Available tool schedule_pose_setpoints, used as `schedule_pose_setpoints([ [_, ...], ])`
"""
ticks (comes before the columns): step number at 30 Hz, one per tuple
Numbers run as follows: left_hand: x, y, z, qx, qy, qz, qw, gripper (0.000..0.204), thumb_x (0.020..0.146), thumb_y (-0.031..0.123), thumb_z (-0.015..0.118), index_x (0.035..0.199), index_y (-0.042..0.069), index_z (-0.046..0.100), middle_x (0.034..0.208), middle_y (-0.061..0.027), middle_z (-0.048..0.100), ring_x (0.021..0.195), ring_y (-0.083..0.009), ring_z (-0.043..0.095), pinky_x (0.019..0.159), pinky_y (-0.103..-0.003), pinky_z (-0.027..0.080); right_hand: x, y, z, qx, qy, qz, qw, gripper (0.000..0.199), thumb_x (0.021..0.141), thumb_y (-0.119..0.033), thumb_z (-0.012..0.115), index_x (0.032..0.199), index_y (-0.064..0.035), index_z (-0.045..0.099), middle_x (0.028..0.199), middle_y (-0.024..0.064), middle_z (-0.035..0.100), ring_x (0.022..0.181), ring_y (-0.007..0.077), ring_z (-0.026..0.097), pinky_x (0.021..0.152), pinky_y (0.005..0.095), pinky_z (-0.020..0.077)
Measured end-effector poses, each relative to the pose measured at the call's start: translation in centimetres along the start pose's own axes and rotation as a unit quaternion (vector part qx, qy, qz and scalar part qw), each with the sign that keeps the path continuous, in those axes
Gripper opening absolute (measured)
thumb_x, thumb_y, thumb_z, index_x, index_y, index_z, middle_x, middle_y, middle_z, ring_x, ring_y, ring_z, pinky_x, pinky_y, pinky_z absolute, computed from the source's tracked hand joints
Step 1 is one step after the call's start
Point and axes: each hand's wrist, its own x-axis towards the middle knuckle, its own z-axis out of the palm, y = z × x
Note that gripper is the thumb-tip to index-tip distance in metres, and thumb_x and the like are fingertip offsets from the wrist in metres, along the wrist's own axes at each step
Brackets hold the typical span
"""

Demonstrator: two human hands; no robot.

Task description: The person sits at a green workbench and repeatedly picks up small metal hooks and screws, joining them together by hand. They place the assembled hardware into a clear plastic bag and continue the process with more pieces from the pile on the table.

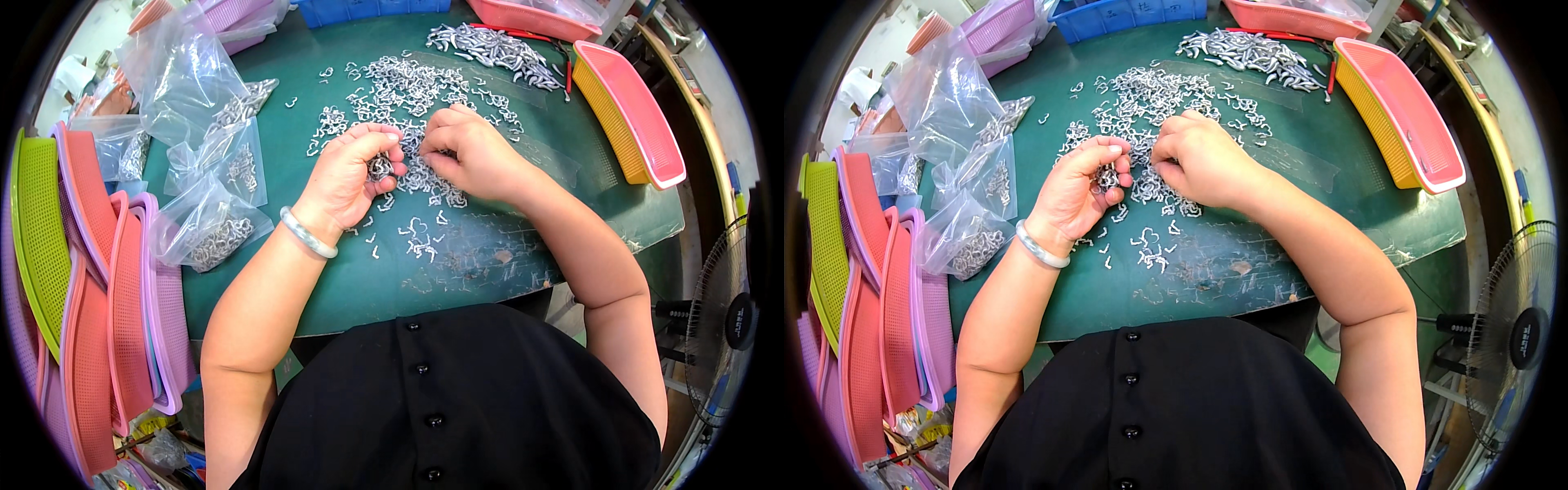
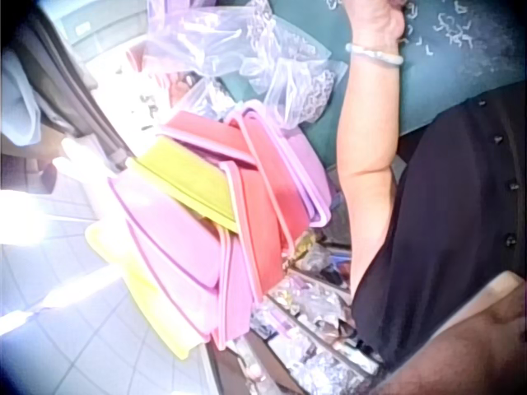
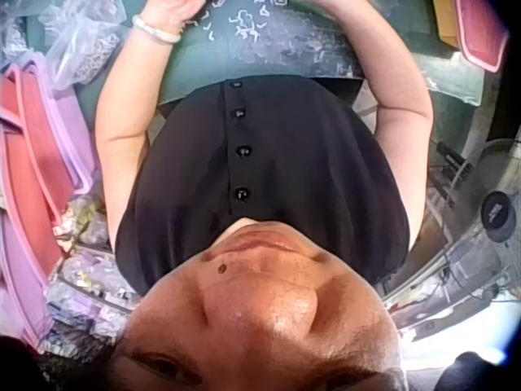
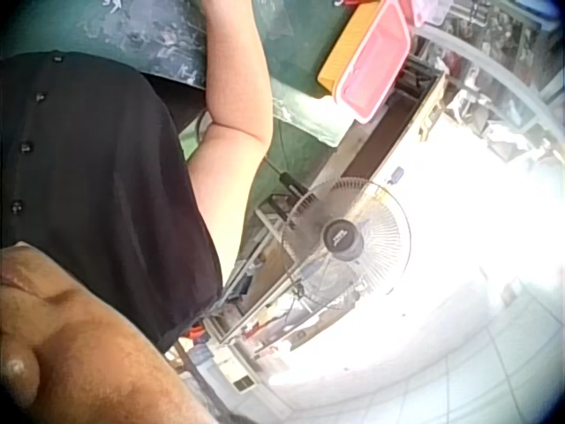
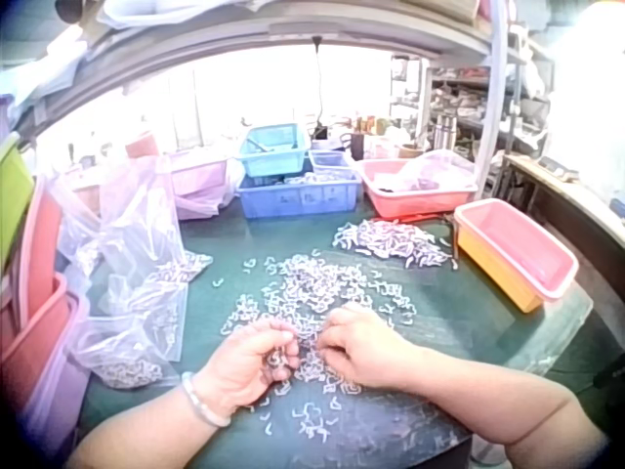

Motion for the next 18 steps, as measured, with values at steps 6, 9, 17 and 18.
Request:
schedule_pose_setpoints([
  [6,0.0,-0.2,0.1,0.046,0.011,0.0,0.999,0.011,0.081,0.011,0.054,0.091,0.007,0.056,0.073,-0.0014,0.054,0.063,-0.0109,0.052,0.05,-0.02,0.038,0.2,0.0,-0.6,0.215,0.02,0.167,0.962,0.011,0.074,-0.01,0.06,0.078,0.0002,0.062,0.073,0.0069,0.059,0.069,0.0177,0.056,0.063,0.0295,0.0446],
  [9,-0.1,-0.2,0.2,0.074,0.0,-0.002,0.997,0.011,0.081,0.011,0.055,0.091,0.007,0.056,0.072,-0.001,0.053,0.062,-0.0102,0.052,0.049,-0.02,0.037,0.4,-0.8,-1.4,0.279,-0.01,0.242,0.929,0.014,0.077,-0.012,0.06,0.081,0.0012,0.062,0.075,0.004,0.061,0.067,0.0077,0.052,0.06,0.0237,0.0429],
  [17,-0.4,-0.3,0.7,0.092,-0.049,-0.011,0.995,0.012,0.081,0.011,0.056,0.092,0.006,0.056,0.072,-0.0009,0.054,0.061,-0.0092,0.051,0.048,-0.019,0.036,0.3,-0.9,-1.4,0.402,0.025,0.263,0.877,0.017,0.081,-0.013,0.059,0.088,0.0021,0.062,0.077,0.0026,0.06,0.069,0.0063,0.052,0.063,0.0217,0.0427],
  [18,-0.4,-0.3,0.7,0.094,-0.054,-0.009,0.994,0.013,0.081,0.01,0.056,0.092,0.006,0.056,0.072,-0.0009,0.054,0.061,-0.0092,0.051,0.048,-0.019,0.036,0.3,-0.9,-1.4,0.4,0.023,0.265,0.877,0.017,0.081,-0.013,0.059,0.088,0.0021,0.062,0.077,0.0026,0.06,0.07,0.0064,0.052,0.063,0.0216,0.0427],
])
